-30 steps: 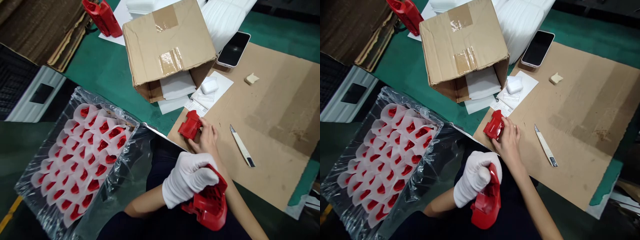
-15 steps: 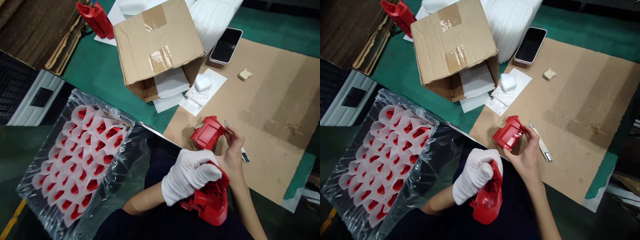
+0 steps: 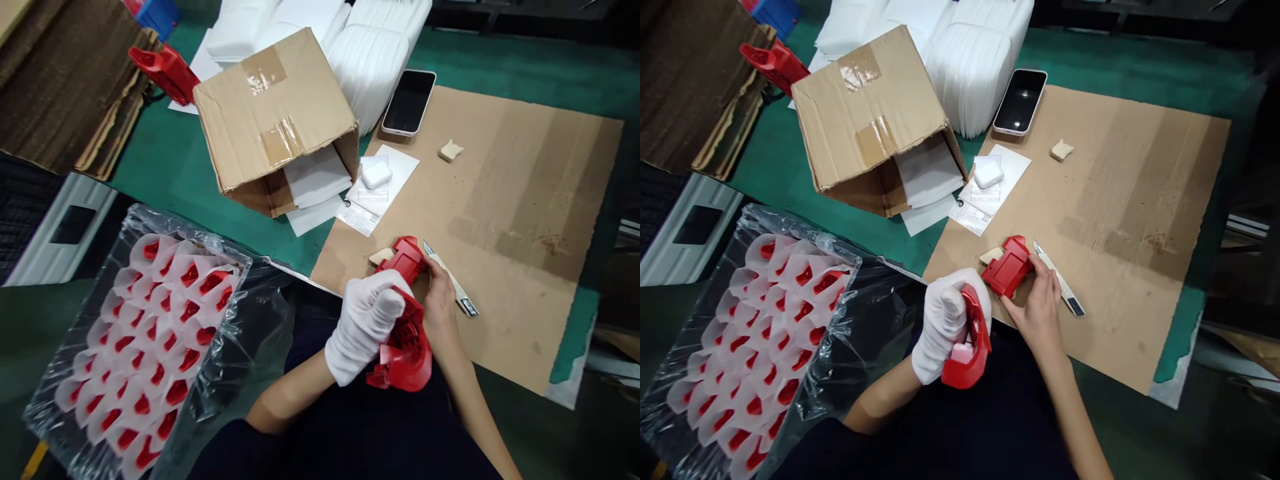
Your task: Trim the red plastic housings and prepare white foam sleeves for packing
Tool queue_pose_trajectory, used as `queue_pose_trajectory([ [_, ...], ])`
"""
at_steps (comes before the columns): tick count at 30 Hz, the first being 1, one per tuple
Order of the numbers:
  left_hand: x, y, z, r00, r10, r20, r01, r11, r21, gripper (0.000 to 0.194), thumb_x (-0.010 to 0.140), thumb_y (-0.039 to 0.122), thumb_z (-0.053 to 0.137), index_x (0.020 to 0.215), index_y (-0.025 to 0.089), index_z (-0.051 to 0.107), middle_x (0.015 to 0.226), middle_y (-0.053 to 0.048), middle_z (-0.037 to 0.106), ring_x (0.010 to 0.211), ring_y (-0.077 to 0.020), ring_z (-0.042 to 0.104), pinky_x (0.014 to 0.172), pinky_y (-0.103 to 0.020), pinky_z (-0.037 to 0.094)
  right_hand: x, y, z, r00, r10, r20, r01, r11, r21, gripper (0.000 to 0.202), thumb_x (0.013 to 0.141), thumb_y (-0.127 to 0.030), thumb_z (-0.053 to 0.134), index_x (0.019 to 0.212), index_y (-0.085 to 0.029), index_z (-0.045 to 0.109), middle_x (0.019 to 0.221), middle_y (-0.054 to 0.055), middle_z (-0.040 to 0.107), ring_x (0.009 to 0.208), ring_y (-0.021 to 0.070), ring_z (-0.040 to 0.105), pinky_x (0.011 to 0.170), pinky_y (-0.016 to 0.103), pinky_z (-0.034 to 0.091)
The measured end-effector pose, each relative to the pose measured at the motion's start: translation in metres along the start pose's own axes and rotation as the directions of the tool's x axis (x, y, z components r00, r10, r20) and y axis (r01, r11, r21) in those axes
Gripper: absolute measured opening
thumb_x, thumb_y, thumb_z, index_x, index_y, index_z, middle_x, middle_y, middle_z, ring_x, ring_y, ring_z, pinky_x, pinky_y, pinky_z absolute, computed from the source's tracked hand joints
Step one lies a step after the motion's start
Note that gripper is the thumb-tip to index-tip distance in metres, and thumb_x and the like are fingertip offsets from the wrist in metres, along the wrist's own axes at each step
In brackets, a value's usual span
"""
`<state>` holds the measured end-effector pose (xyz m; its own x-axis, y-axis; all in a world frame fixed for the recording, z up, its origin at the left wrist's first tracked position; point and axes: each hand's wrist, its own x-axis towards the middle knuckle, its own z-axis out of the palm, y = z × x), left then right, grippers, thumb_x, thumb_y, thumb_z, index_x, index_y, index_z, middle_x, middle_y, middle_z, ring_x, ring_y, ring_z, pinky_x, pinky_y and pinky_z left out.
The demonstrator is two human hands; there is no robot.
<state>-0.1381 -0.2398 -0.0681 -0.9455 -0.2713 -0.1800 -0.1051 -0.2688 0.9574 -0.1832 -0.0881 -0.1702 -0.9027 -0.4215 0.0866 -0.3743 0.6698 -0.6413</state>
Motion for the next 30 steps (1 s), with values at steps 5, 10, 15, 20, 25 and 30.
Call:
queue_pose_trajectory([
  [5, 0.013, -0.019, 0.006, 0.991, 0.080, -0.107, -0.085, 0.995, -0.045, 0.065, 0.089, 0.078, 0.041, 0.063, 0.019, 0.052, 0.056, 0.000, 0.049, 0.051, -0.0132, 0.042, 0.052, -0.032, 0.033, -0.001, 0.009, 0.007, 0.999, -0.015, -0.042, 0.015, 1.000, -0.003, 0.070, 0.091, -0.047, 0.055, 0.151, -0.023, 0.027, 0.143, 0.018, 0.050, 0.131, 0.0351, 0.051, 0.111, 0.067, 0.034],
  [10, 0.015, -0.028, 0.009, 0.990, 0.080, -0.120, -0.086, 0.995, -0.045, 0.067, 0.089, 0.080, 0.037, 0.062, 0.020, 0.051, 0.053, 0.000, 0.049, 0.052, -0.0146, 0.045, 0.055, -0.033, 0.036, -0.002, 0.010, 0.008, 0.999, -0.015, -0.040, 0.015, 1.000, -0.001, 0.070, 0.091, -0.044, 0.055, 0.152, -0.024, 0.026, 0.145, 0.017, 0.049, 0.132, 0.0346, 0.050, 0.112, 0.067, 0.035],
  [15, 0.012, -0.026, 0.010, 0.995, 0.033, -0.096, -0.035, 0.999, -0.019, 0.074, 0.082, 0.088, 0.034, 0.058, 0.020, 0.052, 0.053, -0.002, 0.052, 0.049, -0.0141, 0.047, 0.052, -0.032, 0.036, -0.003, 0.009, 0.008, 1.000, -0.010, -0.026, 0.011, 1.000, 0.017, 0.073, 0.091, -0.045, 0.056, 0.153, -0.026, 0.023, 0.148, 0.017, 0.046, 0.136, 0.0347, 0.048, 0.115, 0.068, 0.030],
  [20, 0.011, -0.026, 0.012, 0.994, 0.046, -0.098, -0.049, 0.999, -0.024, 0.073, 0.083, 0.087, 0.033, 0.059, 0.021, 0.052, 0.047, -0.002, 0.051, 0.046, -0.0145, 0.047, 0.051, -0.032, 0.036, -0.004, 0.008, 0.005, 1.000, -0.029, -0.006, 0.029, 1.000, 0.003, 0.071, 0.094, -0.042, 0.052, 0.155, -0.027, 0.019, 0.151, 0.016, 0.043, 0.140, 0.0331, 0.044, 0.117, 0.066, 0.029],
  [25, 0.008, -0.027, 0.011, 0.993, 0.027, -0.113, -0.031, 0.999, -0.034, 0.070, 0.086, 0.083, 0.037, 0.059, 0.020, 0.052, 0.047, 0.000, 0.051, 0.043, -0.0123, 0.044, 0.049, -0.030, 0.034, -0.003, 0.007, 0.003, 0.999, -0.039, -0.028, 0.040, 0.999, 0.036, 0.076, 0.090, -0.044, 0.062, 0.153, -0.024, 0.025, 0.146, 0.018, 0.048, 0.135, 0.0353, 0.049, 0.112, 0.068, 0.034],
  [30, 0.003, -0.032, -0.004, 0.974, -0.096, -0.204, 0.093, 0.995, -0.026, 0.071, 0.088, 0.082, 0.035, 0.061, 0.019, 0.052, 0.045, 0.001, 0.049, 0.041, -0.0109, 0.043, 0.045, -0.027, 0.032, 0.002, 0.015, -0.013, 0.984, -0.020, -0.175, 0.048, 0.986, 0.160, 0.088, 0.076, -0.043, 0.080, 0.147, -0.022, 0.035, 0.140, 0.017, 0.050, 0.127, 0.0315, 0.055, 0.106, 0.055, 0.048],
])
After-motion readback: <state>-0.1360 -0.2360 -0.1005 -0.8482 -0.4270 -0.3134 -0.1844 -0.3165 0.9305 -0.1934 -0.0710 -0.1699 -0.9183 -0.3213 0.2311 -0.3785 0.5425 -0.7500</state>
